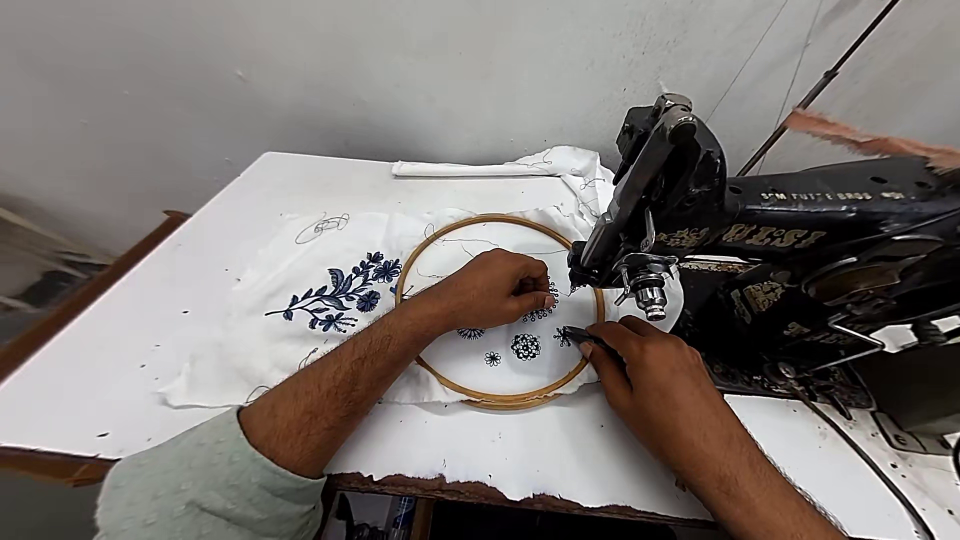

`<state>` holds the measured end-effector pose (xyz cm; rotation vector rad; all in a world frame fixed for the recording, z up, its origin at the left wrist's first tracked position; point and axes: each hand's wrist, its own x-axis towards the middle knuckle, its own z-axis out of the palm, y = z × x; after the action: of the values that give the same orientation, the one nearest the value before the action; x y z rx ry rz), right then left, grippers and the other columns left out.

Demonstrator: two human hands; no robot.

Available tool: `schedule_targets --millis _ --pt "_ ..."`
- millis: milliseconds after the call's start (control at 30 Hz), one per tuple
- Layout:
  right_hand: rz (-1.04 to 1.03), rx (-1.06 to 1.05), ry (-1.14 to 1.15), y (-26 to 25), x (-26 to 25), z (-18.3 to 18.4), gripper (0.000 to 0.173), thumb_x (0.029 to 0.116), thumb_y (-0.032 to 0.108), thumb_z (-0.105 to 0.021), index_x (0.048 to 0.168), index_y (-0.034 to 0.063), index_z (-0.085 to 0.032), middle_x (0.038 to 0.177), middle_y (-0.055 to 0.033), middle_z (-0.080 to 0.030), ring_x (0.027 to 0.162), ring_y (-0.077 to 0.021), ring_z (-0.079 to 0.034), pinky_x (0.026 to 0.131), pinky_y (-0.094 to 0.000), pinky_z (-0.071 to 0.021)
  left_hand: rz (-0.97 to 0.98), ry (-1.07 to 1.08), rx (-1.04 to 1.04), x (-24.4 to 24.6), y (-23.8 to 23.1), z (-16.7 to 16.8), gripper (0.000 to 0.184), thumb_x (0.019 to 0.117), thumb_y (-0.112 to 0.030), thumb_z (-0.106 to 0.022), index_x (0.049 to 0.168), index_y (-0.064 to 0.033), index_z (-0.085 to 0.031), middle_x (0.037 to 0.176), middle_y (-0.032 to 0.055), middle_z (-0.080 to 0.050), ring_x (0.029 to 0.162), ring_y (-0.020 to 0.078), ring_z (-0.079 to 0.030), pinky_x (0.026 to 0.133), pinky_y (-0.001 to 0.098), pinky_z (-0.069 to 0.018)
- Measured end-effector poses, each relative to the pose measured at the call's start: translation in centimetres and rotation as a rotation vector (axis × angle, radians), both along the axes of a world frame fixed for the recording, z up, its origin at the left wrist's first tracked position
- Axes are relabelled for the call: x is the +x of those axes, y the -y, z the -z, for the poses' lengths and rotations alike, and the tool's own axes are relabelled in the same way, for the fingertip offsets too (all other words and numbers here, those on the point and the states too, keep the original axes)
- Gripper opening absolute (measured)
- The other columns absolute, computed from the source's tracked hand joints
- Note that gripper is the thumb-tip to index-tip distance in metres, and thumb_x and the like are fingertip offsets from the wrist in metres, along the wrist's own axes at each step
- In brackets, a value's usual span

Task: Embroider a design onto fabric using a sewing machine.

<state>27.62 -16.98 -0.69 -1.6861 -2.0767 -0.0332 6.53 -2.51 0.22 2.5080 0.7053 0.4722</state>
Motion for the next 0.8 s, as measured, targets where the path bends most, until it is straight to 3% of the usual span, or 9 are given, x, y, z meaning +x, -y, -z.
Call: schedule_targets --millis 800 --pt "0.003 0.011 -0.027 -0.36 0.04 0.57 0.022 0.0995 0.025 -0.059 0.102 0.0114 -0.076 0.084 -0.003 -0.065 0.067 -0.0174 -0.064 0.056 -0.0355 -0.0534 -0.004 0.001 0.015 -0.04 -0.2 0.05 0.02 0.1019 -0.027 -0.064 0.098 -0.0087 -0.071 0.073 -0.0028 -0.063 0.063 0.0054 -0.056 0.061 0.0257 -0.0475"
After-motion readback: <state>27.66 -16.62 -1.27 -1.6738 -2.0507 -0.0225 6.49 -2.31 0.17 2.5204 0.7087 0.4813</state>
